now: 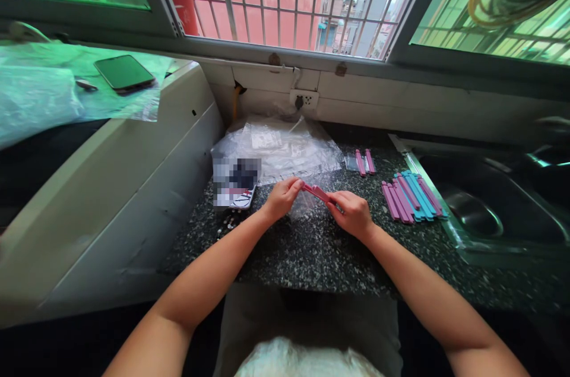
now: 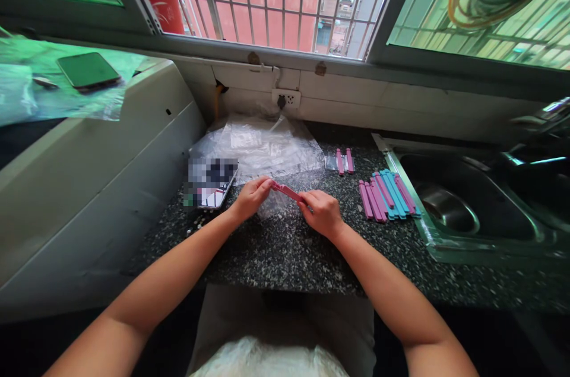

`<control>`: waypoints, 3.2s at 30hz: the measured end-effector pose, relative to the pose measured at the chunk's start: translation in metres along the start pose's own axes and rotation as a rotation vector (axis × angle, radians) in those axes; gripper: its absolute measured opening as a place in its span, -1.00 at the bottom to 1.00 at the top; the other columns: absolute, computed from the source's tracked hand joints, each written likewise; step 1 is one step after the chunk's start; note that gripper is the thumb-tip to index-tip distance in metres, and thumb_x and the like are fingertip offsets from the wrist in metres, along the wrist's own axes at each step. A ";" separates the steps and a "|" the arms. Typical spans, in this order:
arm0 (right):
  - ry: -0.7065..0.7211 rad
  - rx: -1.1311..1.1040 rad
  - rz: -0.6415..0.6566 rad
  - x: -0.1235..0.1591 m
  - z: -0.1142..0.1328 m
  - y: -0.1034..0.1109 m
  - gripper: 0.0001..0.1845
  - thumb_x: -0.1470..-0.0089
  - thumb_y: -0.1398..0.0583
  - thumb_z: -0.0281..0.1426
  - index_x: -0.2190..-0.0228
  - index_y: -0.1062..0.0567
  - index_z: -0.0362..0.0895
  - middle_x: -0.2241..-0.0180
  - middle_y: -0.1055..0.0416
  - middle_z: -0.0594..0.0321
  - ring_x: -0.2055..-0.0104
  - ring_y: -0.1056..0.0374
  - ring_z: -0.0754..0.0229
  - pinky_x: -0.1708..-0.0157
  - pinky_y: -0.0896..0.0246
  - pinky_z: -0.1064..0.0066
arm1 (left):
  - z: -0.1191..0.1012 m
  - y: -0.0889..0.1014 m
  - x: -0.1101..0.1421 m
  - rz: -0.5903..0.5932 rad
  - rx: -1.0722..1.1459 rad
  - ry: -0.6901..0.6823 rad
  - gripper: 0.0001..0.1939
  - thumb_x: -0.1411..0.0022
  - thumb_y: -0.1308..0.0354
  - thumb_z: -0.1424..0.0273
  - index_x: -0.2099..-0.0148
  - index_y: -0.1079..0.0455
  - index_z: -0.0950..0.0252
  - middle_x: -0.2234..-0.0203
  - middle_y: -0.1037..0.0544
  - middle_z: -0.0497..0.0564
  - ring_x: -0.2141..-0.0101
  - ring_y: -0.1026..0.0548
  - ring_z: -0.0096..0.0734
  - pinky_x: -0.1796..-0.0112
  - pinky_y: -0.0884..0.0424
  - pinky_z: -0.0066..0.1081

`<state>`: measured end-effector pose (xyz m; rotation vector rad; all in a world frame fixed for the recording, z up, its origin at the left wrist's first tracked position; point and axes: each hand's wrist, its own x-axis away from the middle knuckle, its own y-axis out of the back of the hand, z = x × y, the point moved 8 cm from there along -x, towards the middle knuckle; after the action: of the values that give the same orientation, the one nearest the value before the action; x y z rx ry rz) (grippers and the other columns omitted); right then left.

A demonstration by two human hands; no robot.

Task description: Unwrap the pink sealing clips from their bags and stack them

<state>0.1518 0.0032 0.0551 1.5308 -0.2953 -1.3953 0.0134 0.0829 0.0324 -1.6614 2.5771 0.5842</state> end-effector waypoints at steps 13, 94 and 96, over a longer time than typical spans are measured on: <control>-0.012 0.136 0.118 0.002 -0.001 -0.010 -0.76 -0.15 -0.05 -0.32 0.30 -0.48 -0.13 0.43 -0.44 0.20 0.36 -0.32 0.21 0.35 -0.13 0.43 | -0.008 -0.009 0.002 0.042 0.012 -0.030 -0.69 -0.10 -0.01 0.16 0.48 -0.26 0.32 0.68 -0.21 -0.15 0.59 -0.16 -0.57 0.52 -0.10 -0.52; -0.393 -0.565 0.297 0.005 -0.029 -0.036 -0.79 0.03 -0.14 -0.29 0.52 -0.47 -0.17 0.60 -0.30 0.32 0.55 -0.15 0.33 0.55 -0.04 0.50 | 0.005 -0.014 -0.002 0.142 0.147 0.040 -0.69 0.06 -0.18 0.17 0.46 -0.29 0.34 0.62 -0.32 -0.12 0.55 -0.22 -0.58 0.51 -0.14 -0.52; -0.403 -0.572 0.302 0.005 -0.029 -0.036 -0.78 0.03 -0.13 -0.28 0.52 -0.47 -0.17 0.60 -0.30 0.32 0.55 -0.15 0.33 0.54 -0.04 0.50 | 0.005 -0.015 -0.003 0.142 0.169 0.040 -0.69 0.06 -0.18 0.17 0.46 -0.28 0.34 0.62 -0.31 -0.13 0.55 -0.21 -0.59 0.51 -0.14 -0.52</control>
<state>0.1629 0.0305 0.0191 0.7037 -0.3210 -1.3808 0.0264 0.0814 0.0241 -1.4636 2.7031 0.3286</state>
